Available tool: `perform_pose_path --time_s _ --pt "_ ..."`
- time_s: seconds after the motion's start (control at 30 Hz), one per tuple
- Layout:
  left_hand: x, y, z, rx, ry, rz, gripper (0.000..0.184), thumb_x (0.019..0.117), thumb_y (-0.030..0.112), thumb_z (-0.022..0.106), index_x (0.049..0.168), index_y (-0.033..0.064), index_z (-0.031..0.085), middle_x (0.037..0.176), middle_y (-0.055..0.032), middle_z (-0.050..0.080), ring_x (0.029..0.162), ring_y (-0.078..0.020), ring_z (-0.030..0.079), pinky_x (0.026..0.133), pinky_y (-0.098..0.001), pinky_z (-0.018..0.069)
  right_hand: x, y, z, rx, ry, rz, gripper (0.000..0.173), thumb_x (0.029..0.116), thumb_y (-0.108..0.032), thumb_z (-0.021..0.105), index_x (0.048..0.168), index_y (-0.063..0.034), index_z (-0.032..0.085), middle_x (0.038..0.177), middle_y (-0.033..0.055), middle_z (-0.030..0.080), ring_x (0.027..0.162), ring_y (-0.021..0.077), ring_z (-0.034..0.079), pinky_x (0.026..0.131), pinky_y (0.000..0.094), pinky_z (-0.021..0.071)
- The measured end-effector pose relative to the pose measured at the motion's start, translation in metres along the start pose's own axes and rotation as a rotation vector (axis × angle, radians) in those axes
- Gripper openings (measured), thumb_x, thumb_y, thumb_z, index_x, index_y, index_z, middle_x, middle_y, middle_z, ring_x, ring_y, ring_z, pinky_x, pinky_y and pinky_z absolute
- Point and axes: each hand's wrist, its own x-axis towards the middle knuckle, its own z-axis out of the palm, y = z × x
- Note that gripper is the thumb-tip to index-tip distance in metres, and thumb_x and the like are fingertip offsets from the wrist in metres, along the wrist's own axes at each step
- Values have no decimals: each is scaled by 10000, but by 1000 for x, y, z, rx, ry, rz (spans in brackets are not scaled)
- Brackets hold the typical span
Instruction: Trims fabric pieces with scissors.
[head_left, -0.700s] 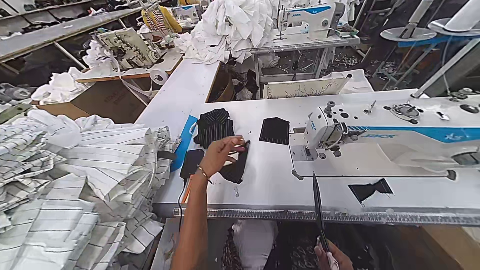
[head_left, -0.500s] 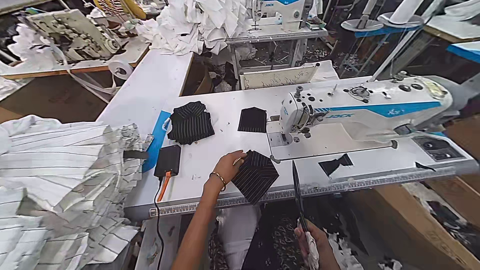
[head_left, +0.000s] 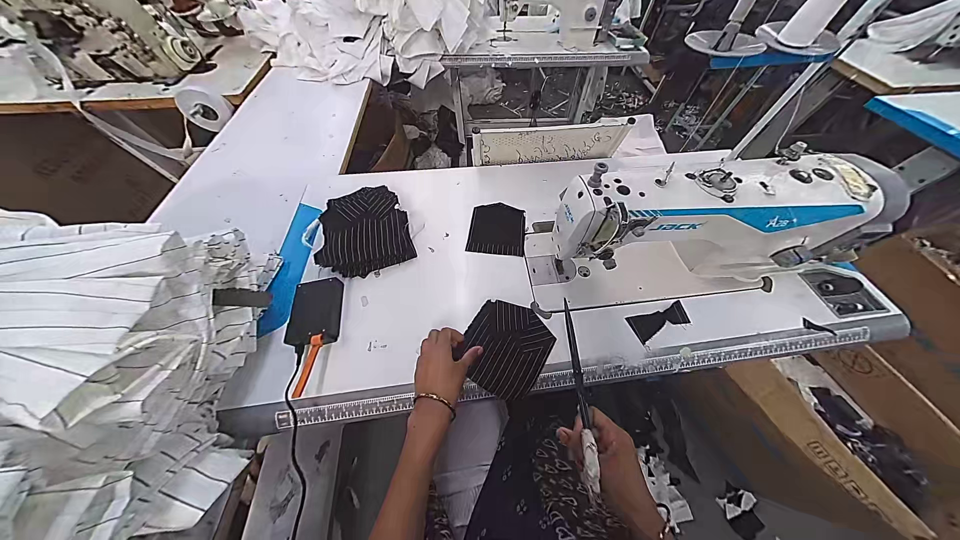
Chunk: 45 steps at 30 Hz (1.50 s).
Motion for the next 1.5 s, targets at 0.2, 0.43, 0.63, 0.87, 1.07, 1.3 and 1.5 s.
perform_pose_path --time_s 0.2,0.43,0.63,0.87,1.07,1.3,1.5 --pt "-3 6 -1 -11 -20 -15 318 1012 257 638 1143 -31 668 1141 -221 651 1093 -363 643 972 -508 505 46 -34 59 -103 -15 -195 310 852 -210 812 1091 -42 710 977 5 777 808 59 721 739 263 587" --pt "-5 6 -10 -570 8 24 206 930 165 758 1025 -4 686 818 -44 702 705 -93 665 697 -283 562 69 -51 115 -265 16 -266 320 754 -104 777 1034 11 675 777 104 696 692 219 683 640 440 542" --pt "-4 -31 1 -652 1 382 191 982 98 631 1094 -23 726 1044 -84 754 934 -87 718 894 -268 577 84 -53 94 -199 155 -331 218 876 -170 760 985 -7 665 717 22 661 626 69 624 604 270 524" --pt "17 21 28 205 -248 696 284 1010 79 542 1132 -129 692 1243 -294 666 1288 -445 567 1160 -509 358 74 -66 57 -254 246 -409 208 837 -162 765 949 -11 676 716 -12 680 605 -12 605 574 181 492" --pt "39 30 41 266 -98 659 428 1064 311 524 1284 -41 630 1346 -250 621 1289 -427 582 1030 -582 475 50 -43 0 -320 545 -443 292 829 -237 800 880 0 637 640 -46 595 553 -53 532 535 150 447" --pt "63 25 44 357 -318 790 575 1095 476 344 1617 235 329 1710 -1 217 1590 -247 136 1252 -566 115 47 -15 -26 -284 659 -262 266 854 -217 789 878 -6 628 606 -69 519 520 -42 467 516 162 402" --pt "66 2 25 449 -232 630 689 1042 648 283 1643 314 232 1733 -8 106 1599 -265 44 1225 -657 -29 33 -3 -40 -65 583 -199 117 944 -94 683 956 10 633 761 -2 727 535 7 612 488 180 509"
